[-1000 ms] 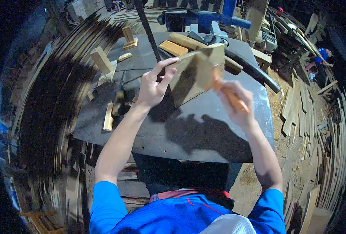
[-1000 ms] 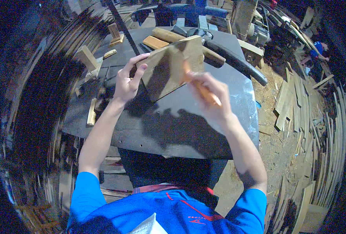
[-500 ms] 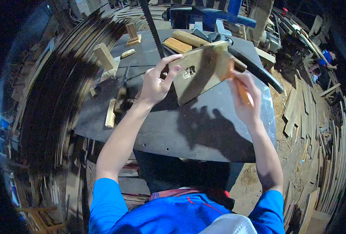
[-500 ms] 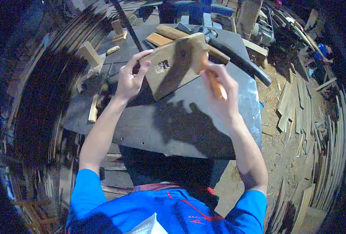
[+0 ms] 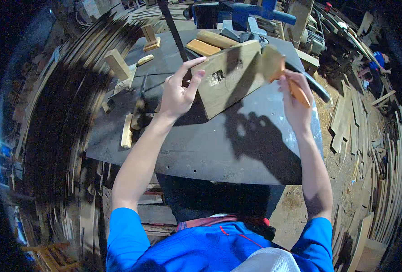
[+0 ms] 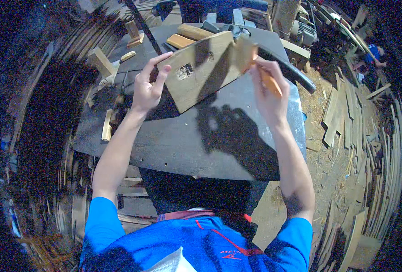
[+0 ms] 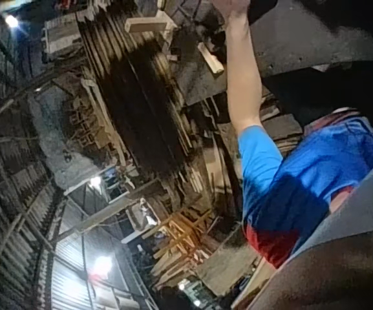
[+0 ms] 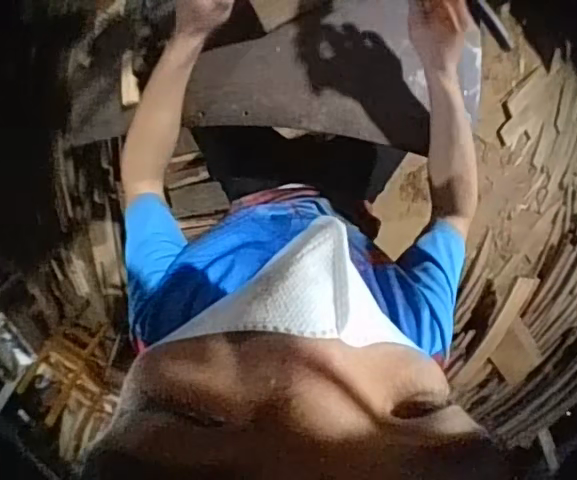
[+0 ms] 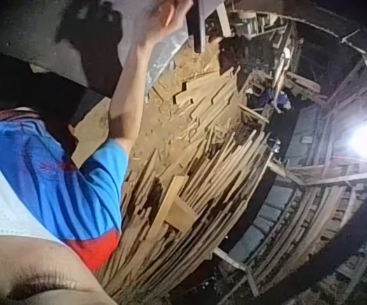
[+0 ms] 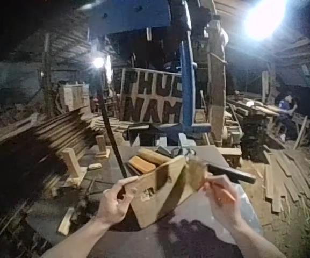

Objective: Using a brush to apply a finish or clear coat to a small wooden block at a workbench.

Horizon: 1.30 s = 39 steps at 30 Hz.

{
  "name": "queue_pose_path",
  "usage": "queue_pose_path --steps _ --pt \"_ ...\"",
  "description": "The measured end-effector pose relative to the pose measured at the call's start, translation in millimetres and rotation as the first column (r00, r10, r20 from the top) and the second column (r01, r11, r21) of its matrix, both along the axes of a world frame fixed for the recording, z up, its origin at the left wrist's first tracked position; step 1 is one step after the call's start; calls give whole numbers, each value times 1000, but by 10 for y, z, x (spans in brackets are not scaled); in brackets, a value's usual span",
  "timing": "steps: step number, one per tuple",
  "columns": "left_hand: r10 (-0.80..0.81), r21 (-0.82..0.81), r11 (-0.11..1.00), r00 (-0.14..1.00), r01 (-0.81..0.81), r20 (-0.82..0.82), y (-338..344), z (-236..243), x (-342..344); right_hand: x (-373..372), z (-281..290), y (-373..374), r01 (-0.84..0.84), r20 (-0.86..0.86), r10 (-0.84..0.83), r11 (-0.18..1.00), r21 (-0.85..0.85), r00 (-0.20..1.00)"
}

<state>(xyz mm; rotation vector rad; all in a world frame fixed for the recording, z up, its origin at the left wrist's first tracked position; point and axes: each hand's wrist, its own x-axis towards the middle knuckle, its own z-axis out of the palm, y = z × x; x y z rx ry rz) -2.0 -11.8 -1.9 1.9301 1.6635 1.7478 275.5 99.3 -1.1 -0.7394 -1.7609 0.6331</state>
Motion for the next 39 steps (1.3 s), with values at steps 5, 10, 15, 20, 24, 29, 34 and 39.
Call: queue_pose_path --steps 5,10,15,20,24,29,34,39 --pt "-16 90 996 998 22 -64 -27 49 37 -10 3 14 -41 50 38 997 69 998" --pt "7 30 1000 1000 -6 -21 -87 46 -2 -183 51 -433 -406 164 378 893 196 911" --pt "25 26 999 995 -23 -92 -22 1 11 -210 94 -556 -601 291 569 799 27 769" --pt "13 -39 999 997 -16 -80 -97 111 59 127 -11 13 -142 137 130 987 80 982" --pt "1 38 999 997 2 -74 -94 53 9 61 98 -64 -1 123 -10 996 90 992" --pt "-36 1 999 991 36 -128 -95 43 38 -80 -44 -380 -336 227 307 936 102 924" --pt "-38 -33 999 995 35 -88 -71 50 33 -63 -7 -244 -360 129 345 926 114 930" --pt "36 69 997 997 -32 -67 -39 15 50 -53 244 -307 -157 -225 137 985 -75 965"
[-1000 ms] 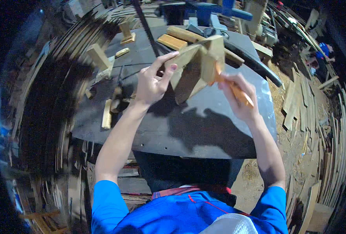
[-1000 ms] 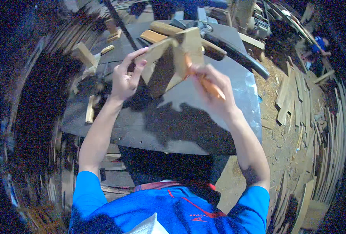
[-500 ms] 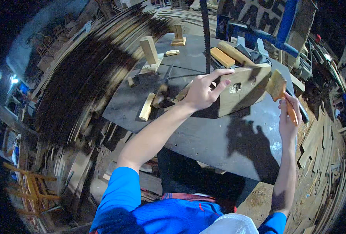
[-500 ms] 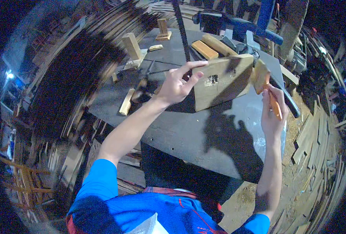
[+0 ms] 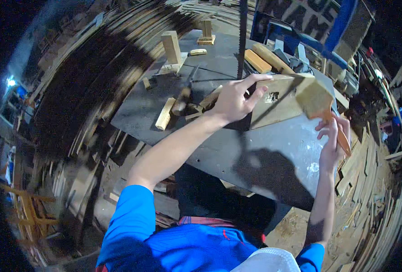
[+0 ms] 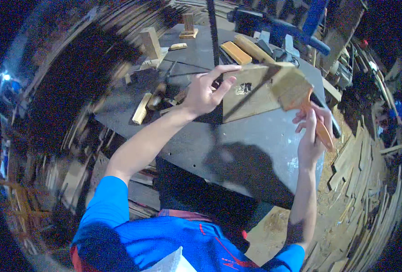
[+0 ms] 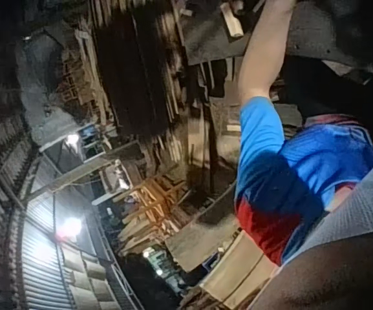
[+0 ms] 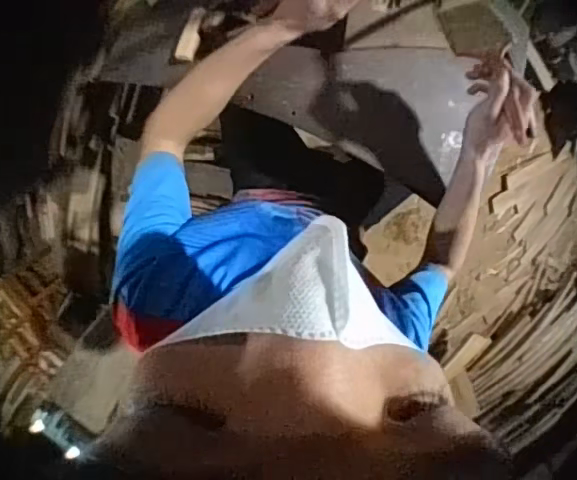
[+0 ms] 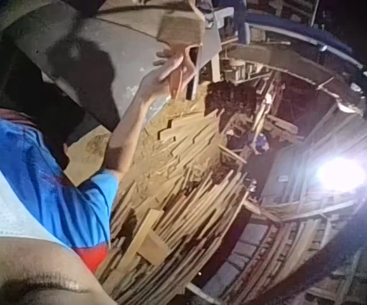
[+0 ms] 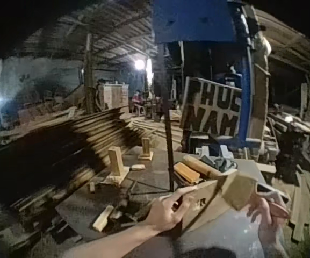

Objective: Using a brush to apply a finish or clear coat to a small wooden block at a workbench.

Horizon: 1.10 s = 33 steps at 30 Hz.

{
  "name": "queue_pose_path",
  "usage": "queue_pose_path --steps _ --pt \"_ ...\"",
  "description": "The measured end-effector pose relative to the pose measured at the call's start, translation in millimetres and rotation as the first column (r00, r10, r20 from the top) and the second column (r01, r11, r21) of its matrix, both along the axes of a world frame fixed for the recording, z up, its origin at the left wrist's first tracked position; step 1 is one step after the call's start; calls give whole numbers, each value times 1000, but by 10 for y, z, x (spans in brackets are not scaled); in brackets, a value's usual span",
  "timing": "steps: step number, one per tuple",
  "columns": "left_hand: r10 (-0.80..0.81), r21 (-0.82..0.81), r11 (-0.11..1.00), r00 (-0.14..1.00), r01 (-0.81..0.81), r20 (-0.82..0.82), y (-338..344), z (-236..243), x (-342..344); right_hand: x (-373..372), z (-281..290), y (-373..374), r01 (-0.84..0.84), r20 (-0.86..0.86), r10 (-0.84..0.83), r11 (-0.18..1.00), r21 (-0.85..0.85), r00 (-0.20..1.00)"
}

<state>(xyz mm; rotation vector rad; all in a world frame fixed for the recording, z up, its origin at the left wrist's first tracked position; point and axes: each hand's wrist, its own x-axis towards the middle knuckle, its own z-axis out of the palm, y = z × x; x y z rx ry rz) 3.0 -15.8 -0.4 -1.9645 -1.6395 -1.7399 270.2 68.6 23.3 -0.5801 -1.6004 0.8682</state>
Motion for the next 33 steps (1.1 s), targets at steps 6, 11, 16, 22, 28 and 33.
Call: queue_pose_path --steps 6,11,16,22,28,33 --pt "53 -41 998 997 -55 -54 5 -57 11 -147 175 -599 -389 275 334 904 178 901" --pt "-34 12 999 999 35 -10 64 -161 -36 -519 331 -905 -530 476 329 754 388 816" --pt "3 104 995 999 0 -37 60 -27 47 -1159 202 -1159 -619 594 242 525 584 767" --pt "54 133 990 997 -47 -48 16 -54 34 -1687 80 -1340 -676 680 324 652 343 657" --pt "22 160 987 1000 -18 -22 48 -47 23 -1701 88 -1219 -659 696 277 658 365 662" --pt "60 108 993 995 -51 -80 21 -55 31 -1651 84 -1269 -658 661 301 643 392 687"
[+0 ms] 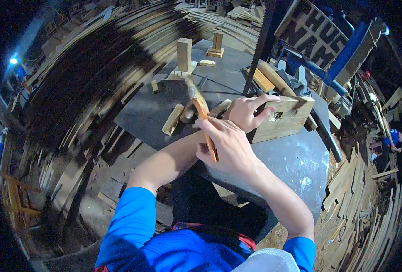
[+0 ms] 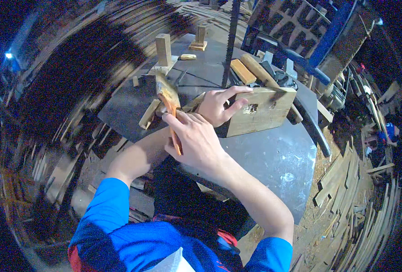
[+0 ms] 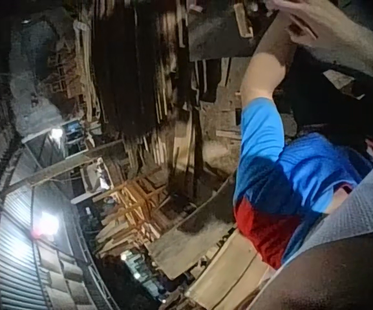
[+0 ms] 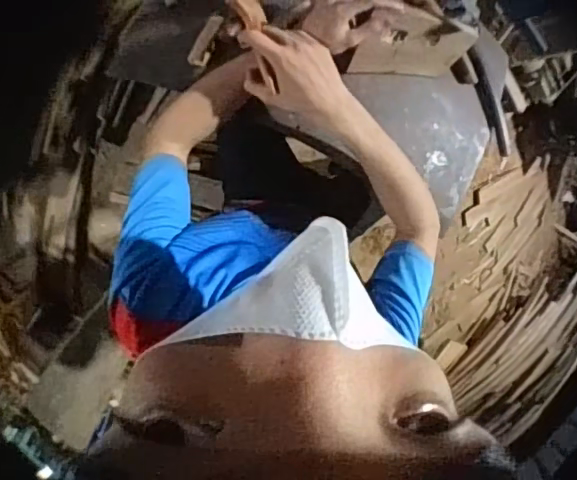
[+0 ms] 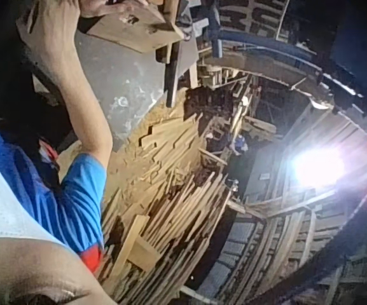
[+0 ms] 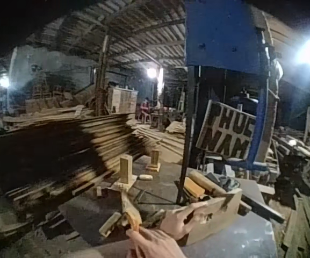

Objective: Using a brush to apply a finish or clear coat to a small wooden block at a workbench.

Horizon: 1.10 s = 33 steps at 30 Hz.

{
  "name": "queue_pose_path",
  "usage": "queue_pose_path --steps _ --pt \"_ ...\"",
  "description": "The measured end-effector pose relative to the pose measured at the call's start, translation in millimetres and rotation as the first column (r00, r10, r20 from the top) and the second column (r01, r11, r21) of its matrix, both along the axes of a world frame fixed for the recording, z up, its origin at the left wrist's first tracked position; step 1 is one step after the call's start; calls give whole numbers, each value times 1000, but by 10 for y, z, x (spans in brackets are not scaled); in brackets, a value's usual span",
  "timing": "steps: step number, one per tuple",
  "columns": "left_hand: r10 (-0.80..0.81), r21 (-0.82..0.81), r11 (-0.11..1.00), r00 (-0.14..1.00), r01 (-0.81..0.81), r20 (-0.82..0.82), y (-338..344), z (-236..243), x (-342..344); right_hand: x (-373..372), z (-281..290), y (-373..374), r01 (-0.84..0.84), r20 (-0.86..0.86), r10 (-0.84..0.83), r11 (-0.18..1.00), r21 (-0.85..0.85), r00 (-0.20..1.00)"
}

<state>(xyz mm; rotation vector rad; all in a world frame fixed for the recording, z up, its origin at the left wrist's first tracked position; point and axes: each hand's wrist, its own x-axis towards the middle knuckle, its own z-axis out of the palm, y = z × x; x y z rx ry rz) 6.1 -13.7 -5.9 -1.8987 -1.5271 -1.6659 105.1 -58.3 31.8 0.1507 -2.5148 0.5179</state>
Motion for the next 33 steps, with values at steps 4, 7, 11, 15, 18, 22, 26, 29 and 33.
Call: queue_pose_path --steps 4,7,11,15,18,22,26,29,33 --pt "17 -142 990 1000 -14 21 19 19 22 274 74 177 50 -96 -45 997 57 994" --pt "-88 -151 983 992 102 95 6 -69 -114 702 271 380 44 -258 -5 988 146 966" --pt "-93 -183 978 993 104 69 -45 129 -120 1284 116 930 102 -349 -204 951 -290 915" --pt "-94 -272 952 981 138 170 -46 124 -123 1392 -54 1149 299 -127 -508 671 -678 852" --pt "-97 -77 991 991 105 96 -5 56 -159 1499 -63 1129 143 -8 -199 732 -666 980" --pt "-48 -251 965 992 78 121 -65 125 -108 1525 -154 1240 119 -14 -164 769 -629 986" --pt "-125 -166 975 984 145 125 -72 78 -123 1429 -349 1310 211 -297 -542 687 -695 786" --pt "-104 -201 974 994 109 32 -13 21 -133 1596 -483 1255 103 -78 -197 764 -637 977" --pt "-56 -306 948 991 90 120 -76 139 -147 1657 -418 1318 -17 -40 -23 609 -793 999"
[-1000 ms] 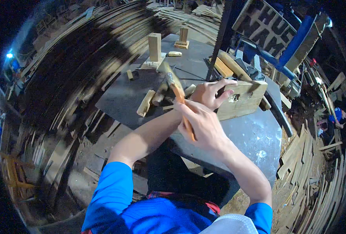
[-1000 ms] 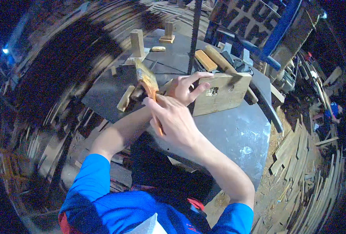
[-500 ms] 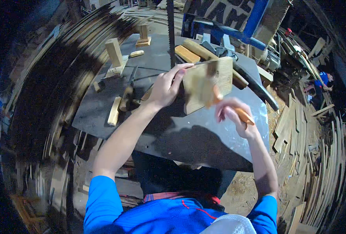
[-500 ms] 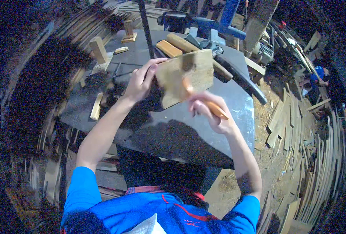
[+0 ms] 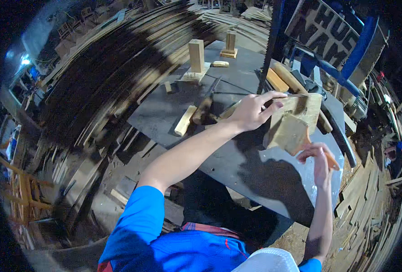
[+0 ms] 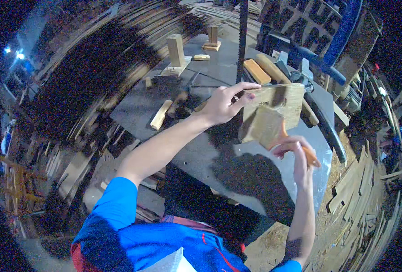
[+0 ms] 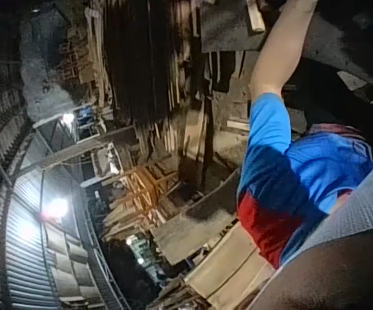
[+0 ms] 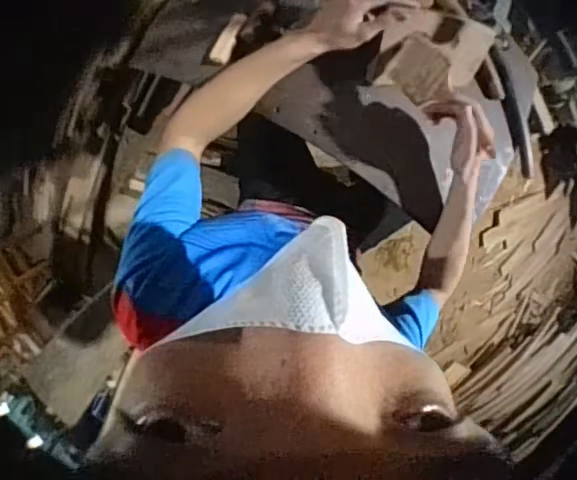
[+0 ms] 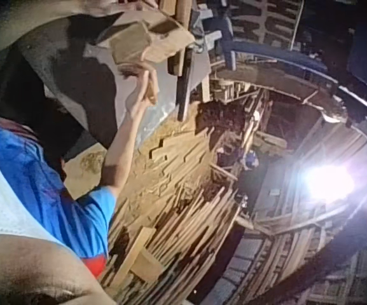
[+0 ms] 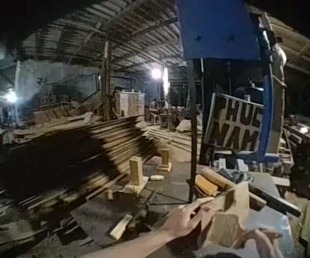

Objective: Using a brush to apply a finish or clear coat to a small wooden block at a workbench.

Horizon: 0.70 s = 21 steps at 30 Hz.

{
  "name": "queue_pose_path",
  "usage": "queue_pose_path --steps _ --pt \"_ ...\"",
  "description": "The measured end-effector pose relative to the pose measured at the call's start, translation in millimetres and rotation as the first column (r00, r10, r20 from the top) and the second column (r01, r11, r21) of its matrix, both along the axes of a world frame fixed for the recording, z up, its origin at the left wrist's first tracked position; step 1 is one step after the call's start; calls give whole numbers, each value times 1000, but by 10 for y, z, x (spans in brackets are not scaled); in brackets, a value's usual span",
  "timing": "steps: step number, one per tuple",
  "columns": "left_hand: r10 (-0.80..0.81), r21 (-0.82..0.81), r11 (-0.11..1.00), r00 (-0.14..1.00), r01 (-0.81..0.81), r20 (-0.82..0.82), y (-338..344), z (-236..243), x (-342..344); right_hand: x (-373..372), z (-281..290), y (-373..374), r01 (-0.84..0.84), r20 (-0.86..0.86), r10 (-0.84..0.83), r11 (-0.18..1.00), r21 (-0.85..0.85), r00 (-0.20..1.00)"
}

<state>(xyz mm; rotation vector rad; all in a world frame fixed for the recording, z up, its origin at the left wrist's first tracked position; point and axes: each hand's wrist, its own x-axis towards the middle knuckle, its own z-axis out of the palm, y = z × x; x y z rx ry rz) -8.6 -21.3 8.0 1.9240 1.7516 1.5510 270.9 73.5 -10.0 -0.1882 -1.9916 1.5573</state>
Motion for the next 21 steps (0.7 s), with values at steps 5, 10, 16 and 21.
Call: queue_pose_path --steps 5,10,16,21 --pt "-17 109 994 999 22 -40 5 -41 2 -130 53 72 549 -121 -548 835 -25 828" --pt "-41 102 994 995 50 -86 1 -67 -39 -51 86 12 401 -100 -397 916 27 913" --pt "-23 118 993 999 20 26 57 -85 -45 -73 90 -79 -8 97 -1 996 90 995" --pt "4 98 995 1000 -6 16 41 -33 16 49 21 187 56 62 -63 991 119 996"
